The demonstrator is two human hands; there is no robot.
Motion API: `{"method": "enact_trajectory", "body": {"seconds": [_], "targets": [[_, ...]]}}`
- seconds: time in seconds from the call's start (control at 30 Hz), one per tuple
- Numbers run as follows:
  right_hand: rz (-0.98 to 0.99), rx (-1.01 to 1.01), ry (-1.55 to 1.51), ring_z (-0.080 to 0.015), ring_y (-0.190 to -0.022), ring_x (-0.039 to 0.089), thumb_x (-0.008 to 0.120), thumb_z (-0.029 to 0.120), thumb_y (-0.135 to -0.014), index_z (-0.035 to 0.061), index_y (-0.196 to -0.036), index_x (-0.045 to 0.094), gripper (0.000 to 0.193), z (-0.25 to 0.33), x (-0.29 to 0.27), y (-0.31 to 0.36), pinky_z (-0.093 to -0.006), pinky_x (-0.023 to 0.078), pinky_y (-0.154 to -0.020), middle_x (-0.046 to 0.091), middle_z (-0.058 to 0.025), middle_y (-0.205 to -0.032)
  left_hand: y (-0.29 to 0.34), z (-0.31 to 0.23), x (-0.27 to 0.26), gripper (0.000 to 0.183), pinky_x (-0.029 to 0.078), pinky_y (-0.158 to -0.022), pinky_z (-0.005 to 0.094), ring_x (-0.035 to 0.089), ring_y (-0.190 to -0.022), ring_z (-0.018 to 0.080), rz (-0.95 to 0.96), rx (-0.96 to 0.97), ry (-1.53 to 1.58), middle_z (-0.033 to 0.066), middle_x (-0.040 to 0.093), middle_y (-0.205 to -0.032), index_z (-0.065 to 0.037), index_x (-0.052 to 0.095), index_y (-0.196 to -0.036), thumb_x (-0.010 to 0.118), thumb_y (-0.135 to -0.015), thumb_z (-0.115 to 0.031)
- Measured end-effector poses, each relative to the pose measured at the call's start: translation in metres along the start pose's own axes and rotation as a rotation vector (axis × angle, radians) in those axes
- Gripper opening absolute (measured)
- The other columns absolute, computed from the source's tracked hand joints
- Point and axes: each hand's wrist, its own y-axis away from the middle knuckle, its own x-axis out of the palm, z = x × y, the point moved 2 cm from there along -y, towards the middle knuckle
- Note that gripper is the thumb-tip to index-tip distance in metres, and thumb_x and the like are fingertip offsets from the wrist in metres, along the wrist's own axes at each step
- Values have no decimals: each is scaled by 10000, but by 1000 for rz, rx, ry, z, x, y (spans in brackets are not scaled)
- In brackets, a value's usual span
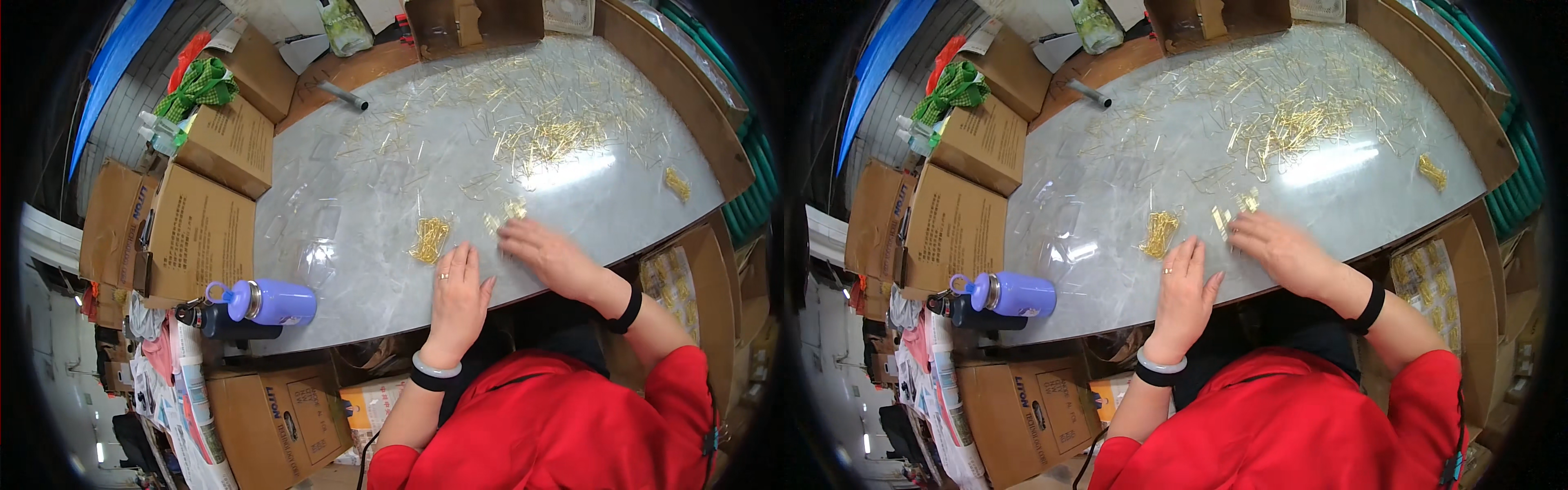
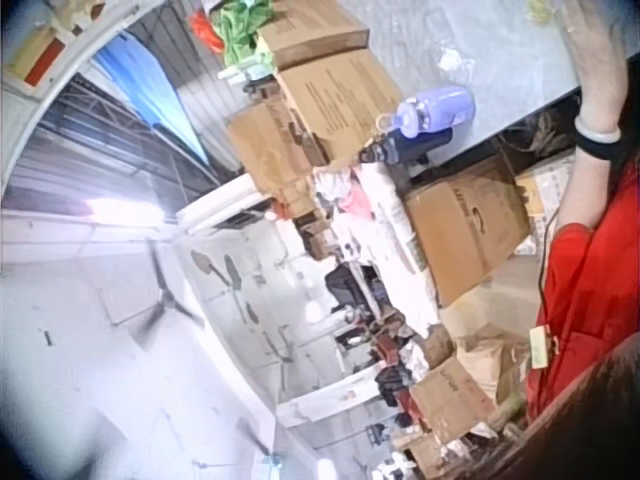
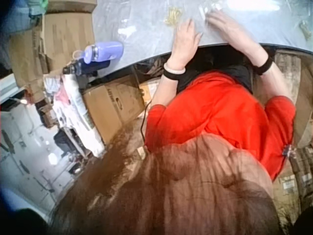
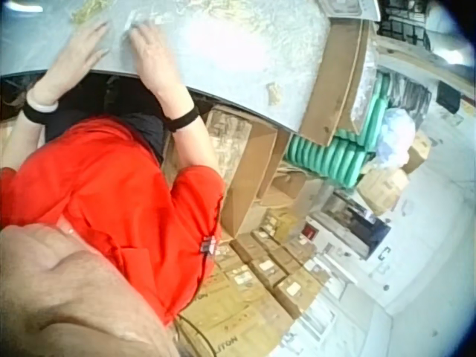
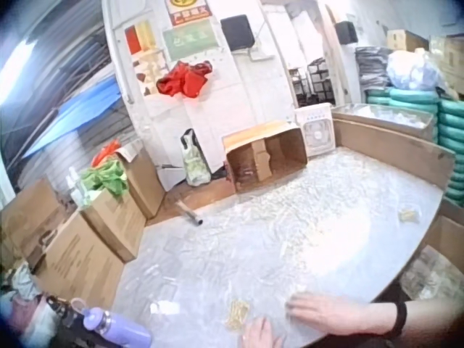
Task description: Sort and group small gold-colored metal pins on a table and place them into plastic bags.
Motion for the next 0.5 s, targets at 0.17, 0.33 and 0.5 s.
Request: {"method": "enact_trajectory", "body": {"seconds": [0.17,0.33,0.5], "targets": [[-185,123,-38,-370,-1308,492,658,76,-877,35,-1236,600,366,-3,-5,11,-434,404,-1115,553,-191,-1341,0,-1,1,537,383,-1081,489,457,-1274,439,14,-10,6,259,501,-1370,101,495,-1341,698,-905,-137],[-109,13,0,-393,-1287,486,735,174,-840,42,-1226,600,430,12,3,7,-456,428,-1073,544,-189,-1316,0,-4,4,576,381,-1081,487,454,-1286,437,17,-19,36,251,501,-1374,80,463,-1396,696,-897,-91],[-217,232,-91,-416,-1338,439,752,239,-838,62,-1321,543,556,2,-10,8,-474,391,-1109,524,-195,-1368,3,-3,5,614,387,-1085,490,466,-1292,441,18,-14,130,250,512,-1376,46,435,-1440,692,-893,-60]]}}
